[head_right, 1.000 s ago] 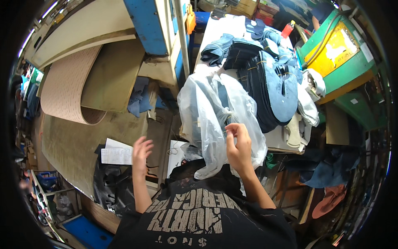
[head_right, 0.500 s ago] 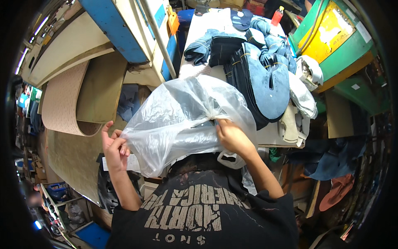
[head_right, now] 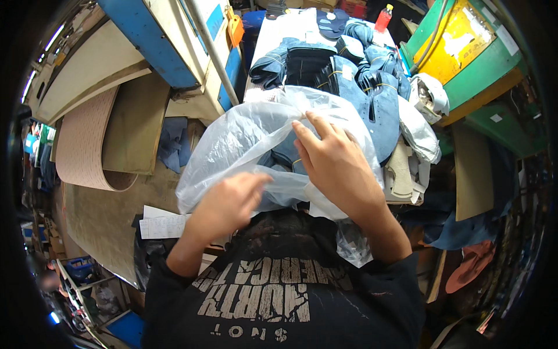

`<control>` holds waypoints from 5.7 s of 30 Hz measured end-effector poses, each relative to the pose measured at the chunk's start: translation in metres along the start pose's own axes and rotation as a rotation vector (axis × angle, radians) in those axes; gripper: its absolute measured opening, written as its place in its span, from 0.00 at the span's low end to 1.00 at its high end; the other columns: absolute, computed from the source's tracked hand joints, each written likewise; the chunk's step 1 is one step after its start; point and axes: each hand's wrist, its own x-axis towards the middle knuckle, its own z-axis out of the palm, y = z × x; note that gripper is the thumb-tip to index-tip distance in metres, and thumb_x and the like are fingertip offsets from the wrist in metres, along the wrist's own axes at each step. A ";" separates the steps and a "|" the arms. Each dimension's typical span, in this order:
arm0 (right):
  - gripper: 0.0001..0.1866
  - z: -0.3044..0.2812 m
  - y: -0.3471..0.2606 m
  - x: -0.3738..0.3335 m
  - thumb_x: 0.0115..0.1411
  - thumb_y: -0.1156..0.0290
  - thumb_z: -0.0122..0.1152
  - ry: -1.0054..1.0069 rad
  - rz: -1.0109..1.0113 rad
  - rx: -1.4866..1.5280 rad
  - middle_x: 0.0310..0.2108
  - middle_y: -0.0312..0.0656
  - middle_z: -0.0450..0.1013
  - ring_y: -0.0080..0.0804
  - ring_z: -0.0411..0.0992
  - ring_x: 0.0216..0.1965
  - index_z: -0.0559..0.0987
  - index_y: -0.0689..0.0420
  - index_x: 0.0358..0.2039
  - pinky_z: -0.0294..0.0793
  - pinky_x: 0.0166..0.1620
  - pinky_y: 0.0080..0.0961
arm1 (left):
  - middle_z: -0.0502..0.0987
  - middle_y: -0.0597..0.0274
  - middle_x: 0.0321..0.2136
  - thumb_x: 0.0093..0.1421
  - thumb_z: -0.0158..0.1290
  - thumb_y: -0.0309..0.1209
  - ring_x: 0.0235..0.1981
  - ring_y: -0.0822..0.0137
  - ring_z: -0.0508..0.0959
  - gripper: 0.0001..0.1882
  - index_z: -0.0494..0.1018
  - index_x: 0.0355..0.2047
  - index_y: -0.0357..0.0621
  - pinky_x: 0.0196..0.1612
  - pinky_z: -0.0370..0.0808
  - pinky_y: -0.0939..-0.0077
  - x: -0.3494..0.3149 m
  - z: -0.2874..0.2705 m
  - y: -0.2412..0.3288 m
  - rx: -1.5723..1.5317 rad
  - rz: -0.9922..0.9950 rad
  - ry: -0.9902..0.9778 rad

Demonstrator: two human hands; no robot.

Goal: The person unpacks folded garments from a plastic bag, places them on a table, and writes on a paper list with a pen. The person then walks through a factory floor, continues writing on the list, and repacks folded garments into a plastic bag.

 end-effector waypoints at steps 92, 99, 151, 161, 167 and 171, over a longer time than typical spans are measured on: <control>0.04 -0.144 0.258 -0.157 0.68 0.76 0.51 -0.382 0.736 0.535 0.27 0.39 0.77 0.26 0.73 0.25 0.72 0.62 0.41 0.72 0.31 0.25 | 0.75 0.51 0.33 0.63 0.56 0.25 0.31 0.57 0.79 0.09 0.75 0.44 0.43 0.35 0.77 0.64 0.180 0.126 0.114 -0.276 0.037 0.306; 0.04 -0.146 0.277 -0.142 0.73 0.73 0.49 0.194 0.602 0.528 0.36 0.31 0.60 0.19 0.57 0.37 0.72 0.58 0.43 0.58 0.43 0.16 | 0.79 0.44 0.40 0.68 0.51 0.32 0.40 0.43 0.82 0.15 0.72 0.53 0.42 0.42 0.80 0.55 0.170 0.144 0.109 -0.412 0.154 0.304; 0.26 0.032 0.194 -0.063 0.77 0.66 0.48 0.424 0.244 0.567 0.14 0.37 0.65 0.20 0.64 0.16 0.68 0.61 0.19 0.62 0.22 0.25 | 0.72 0.57 0.62 0.68 0.54 0.41 0.68 0.56 0.66 0.13 0.77 0.37 0.45 0.63 0.63 0.38 0.135 0.183 0.109 0.458 0.263 0.475; 0.24 0.039 0.200 -0.052 0.77 0.69 0.47 0.407 0.131 0.449 0.14 0.37 0.66 0.21 0.65 0.16 0.69 0.61 0.19 0.66 0.23 0.25 | 0.73 0.59 0.60 0.66 0.56 0.41 0.66 0.57 0.68 0.12 0.78 0.38 0.45 0.63 0.64 0.39 0.140 0.184 0.109 0.507 0.247 0.456; 0.24 0.036 0.197 -0.057 0.77 0.70 0.47 0.371 0.190 0.497 0.14 0.37 0.66 0.22 0.65 0.16 0.69 0.60 0.20 0.65 0.23 0.26 | 0.74 0.60 0.59 0.66 0.56 0.41 0.65 0.58 0.68 0.12 0.78 0.37 0.46 0.63 0.64 0.40 0.142 0.184 0.108 0.489 0.263 0.478; 0.22 0.034 0.195 -0.065 0.75 0.72 0.49 0.401 0.220 0.499 0.14 0.39 0.64 0.25 0.63 0.14 0.68 0.60 0.20 0.63 0.22 0.28 | 0.74 0.60 0.59 0.66 0.56 0.41 0.65 0.58 0.69 0.12 0.78 0.36 0.46 0.63 0.64 0.40 0.141 0.184 0.107 0.488 0.256 0.463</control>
